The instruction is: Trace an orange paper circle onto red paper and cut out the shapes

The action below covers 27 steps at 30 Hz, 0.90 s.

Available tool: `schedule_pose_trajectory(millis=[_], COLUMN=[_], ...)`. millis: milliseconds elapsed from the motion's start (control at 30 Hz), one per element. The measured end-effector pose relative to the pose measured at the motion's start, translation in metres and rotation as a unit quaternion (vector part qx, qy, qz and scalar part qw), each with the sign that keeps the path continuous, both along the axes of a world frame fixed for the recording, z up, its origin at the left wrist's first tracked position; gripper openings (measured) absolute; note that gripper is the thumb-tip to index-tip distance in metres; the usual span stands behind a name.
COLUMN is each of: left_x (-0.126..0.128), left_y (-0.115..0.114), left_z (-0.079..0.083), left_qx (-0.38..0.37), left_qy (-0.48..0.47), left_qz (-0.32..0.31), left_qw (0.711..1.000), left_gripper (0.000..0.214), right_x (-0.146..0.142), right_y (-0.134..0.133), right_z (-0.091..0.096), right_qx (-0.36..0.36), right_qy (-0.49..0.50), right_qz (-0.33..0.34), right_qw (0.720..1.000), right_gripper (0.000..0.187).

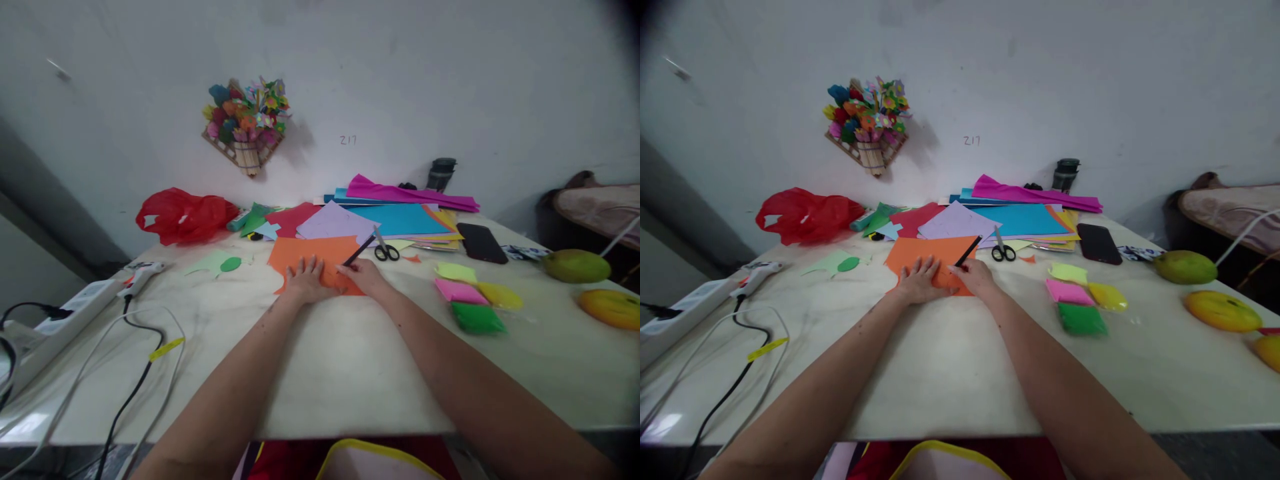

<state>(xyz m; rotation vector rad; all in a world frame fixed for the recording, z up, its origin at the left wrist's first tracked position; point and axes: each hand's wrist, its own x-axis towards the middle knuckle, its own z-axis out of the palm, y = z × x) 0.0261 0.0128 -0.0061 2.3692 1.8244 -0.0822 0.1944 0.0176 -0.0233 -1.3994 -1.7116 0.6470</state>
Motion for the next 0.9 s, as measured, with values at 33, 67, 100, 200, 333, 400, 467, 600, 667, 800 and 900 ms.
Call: schedule_pose_trajectory(millis=[33, 67, 100, 200, 333, 400, 467, 600, 667, 800, 900], left_x=[0.0, 0.0, 0.0, 0.0, 0.001, 0.001, 0.002, 0.001, 0.0, 0.001, 0.002], left_y=[0.0, 0.0, 0.001, 0.0, -0.003, -0.004, -0.003, -0.002, -0.001, -0.002, -0.003], left_z=[0.0, -0.001, -0.001, 0.0, 0.003, 0.004, 0.003, 0.002, 0.001, 0.0, 0.001], left_qx=[0.001, 0.0, -0.001, -0.003, -0.003, -0.004, -0.001, 0.007, 0.008, 0.008, 0.007], left_qy=[0.0, 0.0, 0.0, -0.002, -0.005, -0.006, -0.007, -0.009, -0.009, -0.013, -0.027], left_qz=[0.002, 0.004, 0.006, 0.005, 0.002, 0.003, 0.004, 0.003, 0.003, 0.002, 0.006], left_qw=[1.0, 1.0, 1.0, 1.0, 1.0, 1.0, 1.0, 1.0, 1.0, 1.0, 1.0], left_gripper=[0.095, 0.094, 0.094, 0.093, 0.094, 0.095, 0.095, 0.095, 0.094, 0.093, 0.093], right_x=[0.0, 0.0, 0.0, 0.002, 0.011, 0.017, 0.022, 0.027, 0.026, 0.024, 0.024], right_y=[0.001, 0.002, 0.003, 0.005, 0.008, 0.009, 0.01, 0.004, 0.0, -0.007, -0.008], right_z=[-0.001, -0.002, -0.002, -0.001, 0.003, 0.005, 0.007, 0.013, 0.017, 0.022, 0.022], right_qx=[0.004, 0.009, 0.017, 0.038, 0.044, 0.053, 0.066, 0.079, 0.086, 0.094, 0.095], right_qy=[0.017, 0.037, 0.058, 0.122, 0.146, 0.137, 0.121, 0.048, -0.009, -0.129, -0.165], right_qz=[-0.002, -0.006, -0.014, -0.041, -0.041, -0.052, -0.064, -0.028, -0.02, -0.031, -0.024], right_qw=[1.0, 0.999, 0.998, 0.991, 0.987, 0.988, 0.988, 0.995, 0.996, 0.987, 0.981], right_gripper=[0.032, 0.032, 0.031, 0.027, 0.023, 0.021, 0.019, 0.027, 0.028, 0.023, 0.026])
